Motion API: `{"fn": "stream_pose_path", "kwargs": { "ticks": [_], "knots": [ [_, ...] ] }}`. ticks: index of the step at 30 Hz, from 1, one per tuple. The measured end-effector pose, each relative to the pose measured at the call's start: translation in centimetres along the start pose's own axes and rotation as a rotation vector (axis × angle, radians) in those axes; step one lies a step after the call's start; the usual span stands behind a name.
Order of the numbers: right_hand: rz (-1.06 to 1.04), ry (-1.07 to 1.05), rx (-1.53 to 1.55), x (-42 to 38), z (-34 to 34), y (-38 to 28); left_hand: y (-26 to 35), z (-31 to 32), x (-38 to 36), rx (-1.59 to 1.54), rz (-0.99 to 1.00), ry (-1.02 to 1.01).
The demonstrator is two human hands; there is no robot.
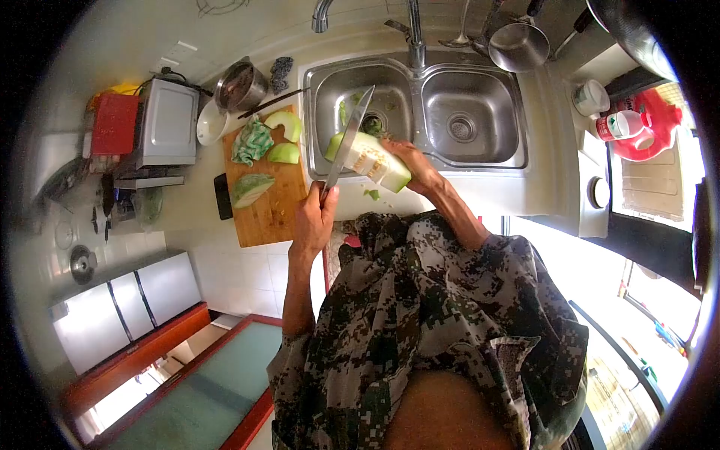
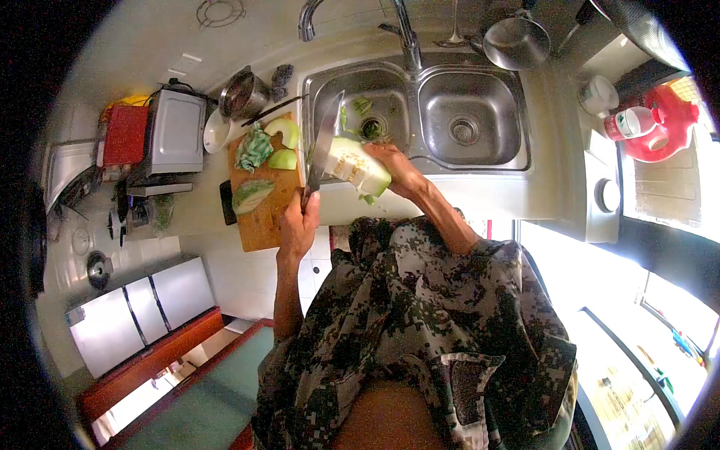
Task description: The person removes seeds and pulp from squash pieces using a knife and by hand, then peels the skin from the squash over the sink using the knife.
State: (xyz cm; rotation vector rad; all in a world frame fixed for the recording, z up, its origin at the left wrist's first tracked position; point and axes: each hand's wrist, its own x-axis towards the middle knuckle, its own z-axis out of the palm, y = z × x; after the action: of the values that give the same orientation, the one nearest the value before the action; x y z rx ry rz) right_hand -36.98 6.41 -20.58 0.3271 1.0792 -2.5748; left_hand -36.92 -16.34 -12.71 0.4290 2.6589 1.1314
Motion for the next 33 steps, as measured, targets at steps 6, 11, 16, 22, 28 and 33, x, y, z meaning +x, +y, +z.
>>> {"fn": "stream_pose_path", "kwargs": {
  "ticks": [6, 11, 16, 22, 28, 33],
  "knots": [
    [0.026, -0.019, -0.035, 0.1, -0.3, 0.3, -0.3, -0.2, 0.2, -0.021, -0.046, -0.089],
    [-0.025, 0.018, -0.098, 0.5, -0.7, 1.1, 0.2, -0.1, 0.0, 0.148, 0.053, 0.018],
    [-0.013, -0.085, -0.211, 0.8, -1.7, 0.9, -1.1, -0.2, -0.5, 0.100, 0.071, -0.028],
    [0.027, -0.044, -0.077, 0.7, -0.7, 1.7, -0.4, 0.2, -0.4, 0.118, 0.069, -0.003],
    [0.087, -0.116, -0.079, 1.2, -1.7, 2.1, -0.2, 0.3, -0.3, 0.136, 0.002, -0.049],
    [0.137, -0.130, 0.131, 1.0, -1.7, 3.1, -1.8, 1.9, 0.8, 0.074, 0.025, -0.052]
  ]
}}
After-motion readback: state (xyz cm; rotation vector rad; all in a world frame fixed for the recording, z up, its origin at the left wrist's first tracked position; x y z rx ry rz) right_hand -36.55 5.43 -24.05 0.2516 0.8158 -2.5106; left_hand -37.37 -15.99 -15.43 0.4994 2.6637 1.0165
